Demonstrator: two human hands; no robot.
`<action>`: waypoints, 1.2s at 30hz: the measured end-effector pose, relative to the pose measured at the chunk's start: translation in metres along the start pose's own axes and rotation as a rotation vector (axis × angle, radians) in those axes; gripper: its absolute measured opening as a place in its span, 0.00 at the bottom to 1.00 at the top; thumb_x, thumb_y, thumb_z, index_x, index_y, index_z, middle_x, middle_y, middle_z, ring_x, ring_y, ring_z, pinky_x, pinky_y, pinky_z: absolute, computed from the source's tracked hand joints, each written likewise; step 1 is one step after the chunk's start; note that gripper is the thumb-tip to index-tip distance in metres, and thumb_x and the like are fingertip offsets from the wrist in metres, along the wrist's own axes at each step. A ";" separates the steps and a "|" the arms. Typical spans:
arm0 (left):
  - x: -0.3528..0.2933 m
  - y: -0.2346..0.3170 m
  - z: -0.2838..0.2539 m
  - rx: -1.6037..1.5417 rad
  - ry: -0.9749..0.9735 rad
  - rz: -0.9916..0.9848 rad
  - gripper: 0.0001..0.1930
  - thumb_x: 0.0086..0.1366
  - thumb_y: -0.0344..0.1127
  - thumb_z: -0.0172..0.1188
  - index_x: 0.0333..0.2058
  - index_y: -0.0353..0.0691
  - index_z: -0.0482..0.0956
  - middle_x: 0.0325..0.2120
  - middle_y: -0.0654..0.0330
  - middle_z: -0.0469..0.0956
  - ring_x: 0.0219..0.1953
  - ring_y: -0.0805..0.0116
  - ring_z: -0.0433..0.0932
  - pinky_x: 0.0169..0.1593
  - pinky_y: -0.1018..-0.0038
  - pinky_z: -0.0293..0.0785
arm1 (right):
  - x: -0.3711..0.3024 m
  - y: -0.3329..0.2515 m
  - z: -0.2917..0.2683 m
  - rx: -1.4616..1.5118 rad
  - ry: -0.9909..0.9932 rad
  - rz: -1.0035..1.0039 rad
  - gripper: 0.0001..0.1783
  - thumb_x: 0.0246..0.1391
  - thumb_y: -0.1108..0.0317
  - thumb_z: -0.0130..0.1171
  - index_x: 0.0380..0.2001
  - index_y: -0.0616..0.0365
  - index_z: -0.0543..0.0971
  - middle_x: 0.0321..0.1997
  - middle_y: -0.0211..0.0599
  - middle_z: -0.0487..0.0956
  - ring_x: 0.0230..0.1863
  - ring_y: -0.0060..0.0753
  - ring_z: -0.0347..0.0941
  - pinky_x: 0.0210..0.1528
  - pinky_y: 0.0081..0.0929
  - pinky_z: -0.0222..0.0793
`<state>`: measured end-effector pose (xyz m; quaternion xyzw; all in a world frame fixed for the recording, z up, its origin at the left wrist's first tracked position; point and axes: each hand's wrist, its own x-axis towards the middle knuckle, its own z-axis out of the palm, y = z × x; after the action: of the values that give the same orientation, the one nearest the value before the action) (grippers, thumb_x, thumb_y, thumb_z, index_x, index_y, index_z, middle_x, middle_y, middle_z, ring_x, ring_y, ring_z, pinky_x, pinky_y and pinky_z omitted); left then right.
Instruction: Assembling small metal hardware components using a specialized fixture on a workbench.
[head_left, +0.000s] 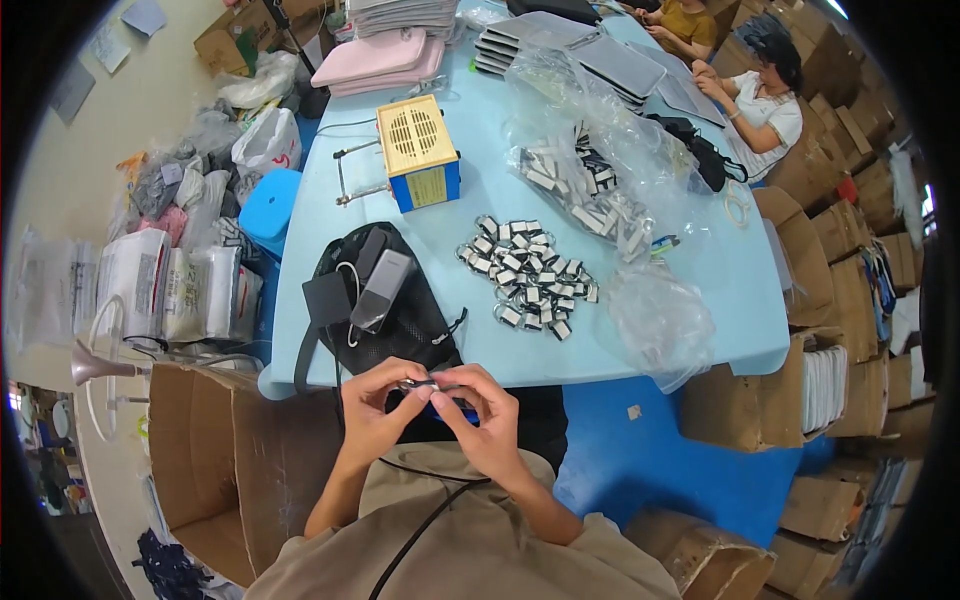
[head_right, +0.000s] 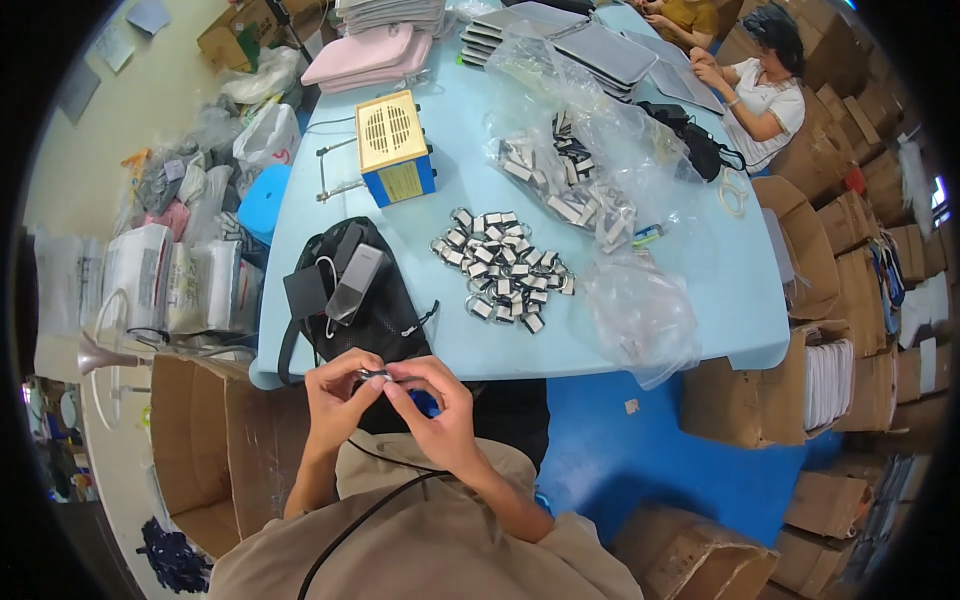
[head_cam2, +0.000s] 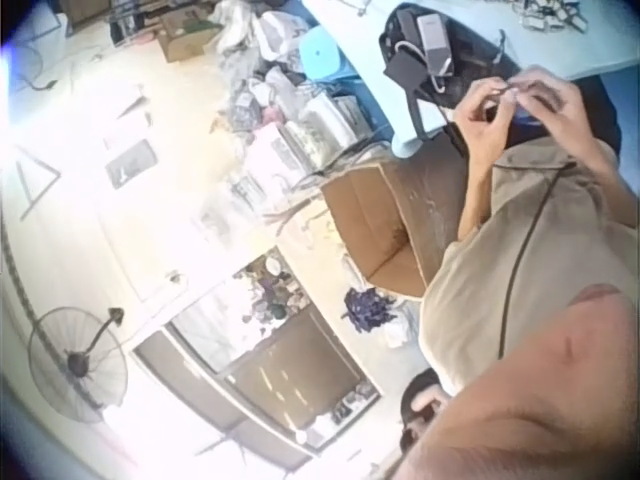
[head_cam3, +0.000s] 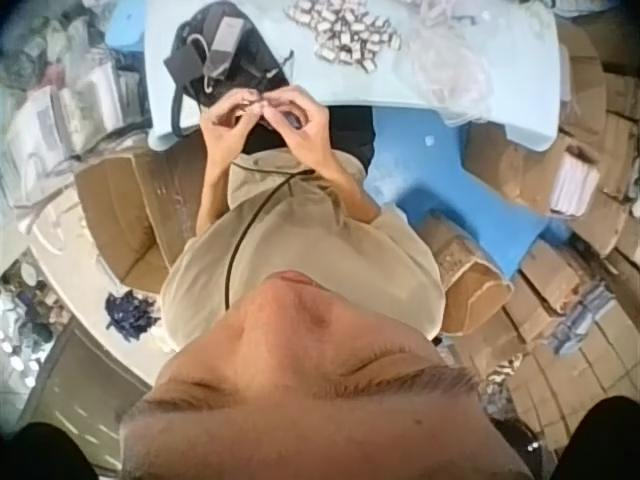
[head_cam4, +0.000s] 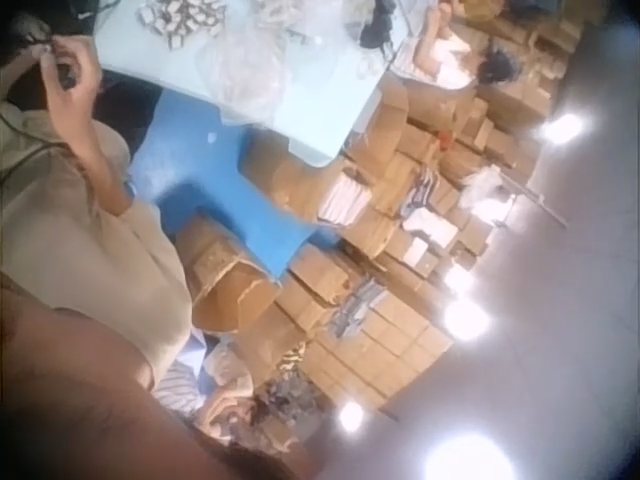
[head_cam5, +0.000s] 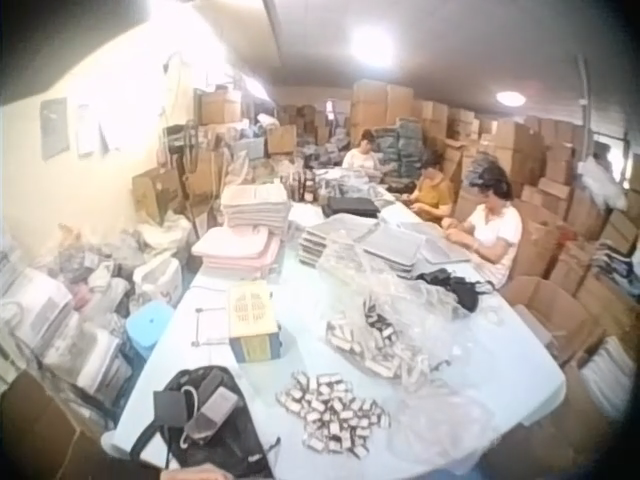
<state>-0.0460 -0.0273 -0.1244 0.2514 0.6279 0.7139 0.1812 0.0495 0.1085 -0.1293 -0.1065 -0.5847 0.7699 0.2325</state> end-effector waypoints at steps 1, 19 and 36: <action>-0.004 -0.002 0.002 -0.013 -0.017 -0.022 0.08 0.62 0.18 0.66 0.41 0.29 0.83 0.38 0.55 0.82 0.42 0.73 0.79 0.48 0.77 0.76 | -0.003 0.005 -0.003 0.011 -0.004 0.003 0.13 0.59 0.81 0.65 0.48 0.68 0.80 0.45 0.39 0.79 0.48 0.26 0.78 0.50 0.22 0.76; -0.021 -0.032 0.014 -0.054 -0.085 -0.061 0.07 0.62 0.21 0.69 0.39 0.30 0.86 0.36 0.55 0.84 0.39 0.70 0.80 0.45 0.77 0.74 | -0.027 0.011 -0.025 -0.268 0.054 -0.025 0.06 0.57 0.82 0.67 0.37 0.66 0.82 0.39 0.37 0.80 0.40 0.24 0.78 0.43 0.21 0.75; 0.046 -0.029 0.062 0.285 -0.221 -0.013 0.05 0.63 0.26 0.69 0.36 0.31 0.86 0.33 0.56 0.85 0.36 0.71 0.80 0.43 0.77 0.74 | -0.017 -0.012 -0.146 -0.745 0.534 -0.205 0.06 0.58 0.76 0.67 0.39 0.62 0.82 0.38 0.40 0.82 0.36 0.32 0.79 0.40 0.27 0.75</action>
<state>-0.0482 0.0528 -0.1415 0.3474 0.7006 0.5846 0.2162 0.1306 0.2266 -0.1626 -0.3188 -0.7484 0.4264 0.3956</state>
